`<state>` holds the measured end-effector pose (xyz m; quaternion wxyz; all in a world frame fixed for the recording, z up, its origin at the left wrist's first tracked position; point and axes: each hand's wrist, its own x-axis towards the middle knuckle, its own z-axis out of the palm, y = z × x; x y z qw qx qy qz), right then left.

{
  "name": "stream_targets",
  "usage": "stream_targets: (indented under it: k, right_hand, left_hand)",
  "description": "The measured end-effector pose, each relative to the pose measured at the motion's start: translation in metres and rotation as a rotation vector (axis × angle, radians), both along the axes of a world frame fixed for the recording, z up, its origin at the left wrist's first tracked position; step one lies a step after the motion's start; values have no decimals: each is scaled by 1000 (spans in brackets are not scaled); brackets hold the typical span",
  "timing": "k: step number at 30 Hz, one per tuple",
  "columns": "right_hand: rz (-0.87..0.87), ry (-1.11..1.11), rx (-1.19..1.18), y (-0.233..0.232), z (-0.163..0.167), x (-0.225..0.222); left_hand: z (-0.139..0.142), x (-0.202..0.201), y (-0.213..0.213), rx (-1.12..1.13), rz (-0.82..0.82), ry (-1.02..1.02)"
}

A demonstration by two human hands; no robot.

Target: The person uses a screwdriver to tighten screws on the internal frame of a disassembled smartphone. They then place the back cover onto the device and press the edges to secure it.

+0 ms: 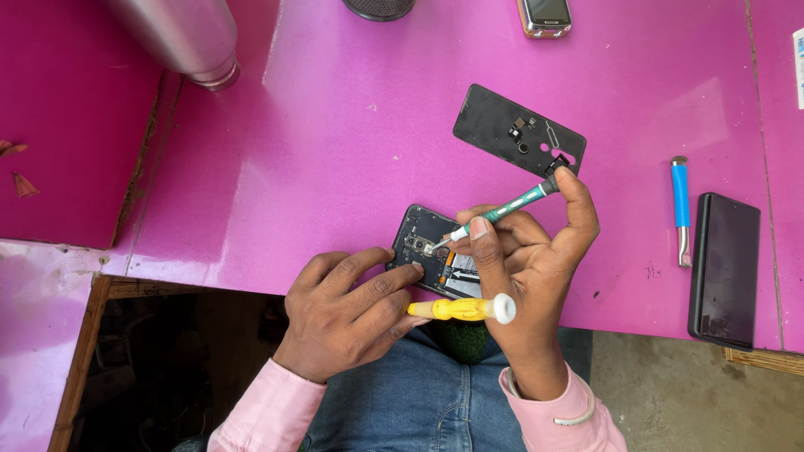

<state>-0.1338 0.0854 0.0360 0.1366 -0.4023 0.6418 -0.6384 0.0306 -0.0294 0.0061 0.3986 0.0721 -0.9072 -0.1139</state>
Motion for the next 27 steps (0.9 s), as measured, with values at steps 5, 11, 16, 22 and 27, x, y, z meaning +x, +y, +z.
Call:
stream_targets:
  k: [5,11,16,22,27]
  right_hand:
    - [-51,-15,7,5,-1,-1]
    - [-42,-165,-271,30,10,-18]
    - [-116,-152,-282,52,17,-15]
    - [20,86,-197,45,9,7]
    - [-49,78,-30,46,6,27]
  left_hand:
    - [2,-1,1,38,8,29]
    - [4,-2,1,117,10,72]
    - [4,-2,0,122,12,84]
    - [-1,-3,1,158,47,119]
    - [-3,-2,0,120,22,156]
